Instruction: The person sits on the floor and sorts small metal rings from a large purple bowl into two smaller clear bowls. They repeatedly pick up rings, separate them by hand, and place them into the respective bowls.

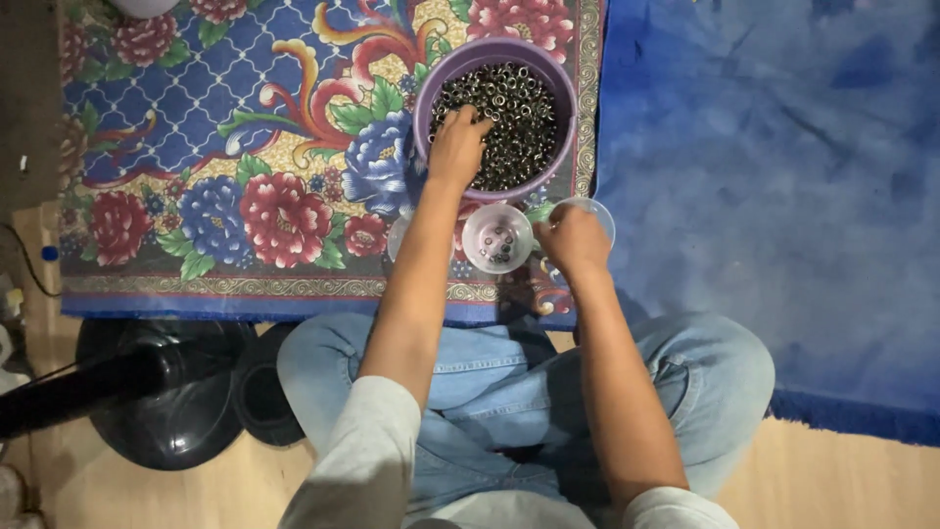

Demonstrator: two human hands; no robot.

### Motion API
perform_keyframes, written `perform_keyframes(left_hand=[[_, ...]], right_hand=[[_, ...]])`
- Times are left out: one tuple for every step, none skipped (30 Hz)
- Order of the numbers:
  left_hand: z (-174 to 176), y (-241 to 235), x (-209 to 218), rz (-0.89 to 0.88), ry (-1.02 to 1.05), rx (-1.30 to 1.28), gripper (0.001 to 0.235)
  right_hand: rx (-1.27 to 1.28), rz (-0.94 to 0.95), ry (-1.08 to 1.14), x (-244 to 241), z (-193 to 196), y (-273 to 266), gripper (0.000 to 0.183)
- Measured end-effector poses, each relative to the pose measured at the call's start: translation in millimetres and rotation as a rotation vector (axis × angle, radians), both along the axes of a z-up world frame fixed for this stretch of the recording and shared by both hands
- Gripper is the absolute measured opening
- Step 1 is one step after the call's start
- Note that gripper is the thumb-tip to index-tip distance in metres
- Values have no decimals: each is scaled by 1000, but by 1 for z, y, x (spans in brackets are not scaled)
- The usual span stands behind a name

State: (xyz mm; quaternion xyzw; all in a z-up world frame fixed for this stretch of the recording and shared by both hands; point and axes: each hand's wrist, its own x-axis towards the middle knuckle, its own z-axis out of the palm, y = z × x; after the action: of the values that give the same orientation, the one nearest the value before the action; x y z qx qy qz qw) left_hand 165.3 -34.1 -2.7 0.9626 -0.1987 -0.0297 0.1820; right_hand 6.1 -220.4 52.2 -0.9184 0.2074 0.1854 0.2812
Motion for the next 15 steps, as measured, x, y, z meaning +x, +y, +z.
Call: perform_keyframes(left_hand=[[-8,-1,3,-2,4,4,34],[-15,-2,6,-5,10,-36,31],[-23,-1,9,-4,15,-75,28],[-28,0,10,-4,19,-71,28],[-31,0,13,-7,24,-94,23],[-34,1,15,-10,29,-118,18],[-36,2,16,-10,30,-117,18],[-37,3,17,-1,31,-97,14],[-38,4,18,7,31,-76,10],[-35,5,16,7,29,-76,10],[-31,6,14,-7,15,-67,8],[-27,8,12,-20,1,-58,7],[-26,9,13,-20,1,-56,7],[-26,11,14,-18,-12,-69,6],[-26,13,14,-15,-26,-83,6]], right_hand=[[4,-2,4,2,-1,-1,36],[-4,4,0,4,-3,-1,35],[-11,12,-5,5,-5,0,34],[-6,12,-1,5,-6,0,34],[-14,22,5,6,-7,-1,34],[-22,31,10,6,-8,-1,35],[-21,31,11,6,-8,0,35],[-19,30,18,6,-8,1,35],[-17,27,23,7,-8,3,36],[-17,27,22,6,-5,4,36],[-12,23,20,5,-2,4,36],[-7,19,18,5,1,5,36],[-5,19,18,5,0,5,36],[-5,21,18,5,0,4,36],[-5,25,18,5,-1,4,37]])
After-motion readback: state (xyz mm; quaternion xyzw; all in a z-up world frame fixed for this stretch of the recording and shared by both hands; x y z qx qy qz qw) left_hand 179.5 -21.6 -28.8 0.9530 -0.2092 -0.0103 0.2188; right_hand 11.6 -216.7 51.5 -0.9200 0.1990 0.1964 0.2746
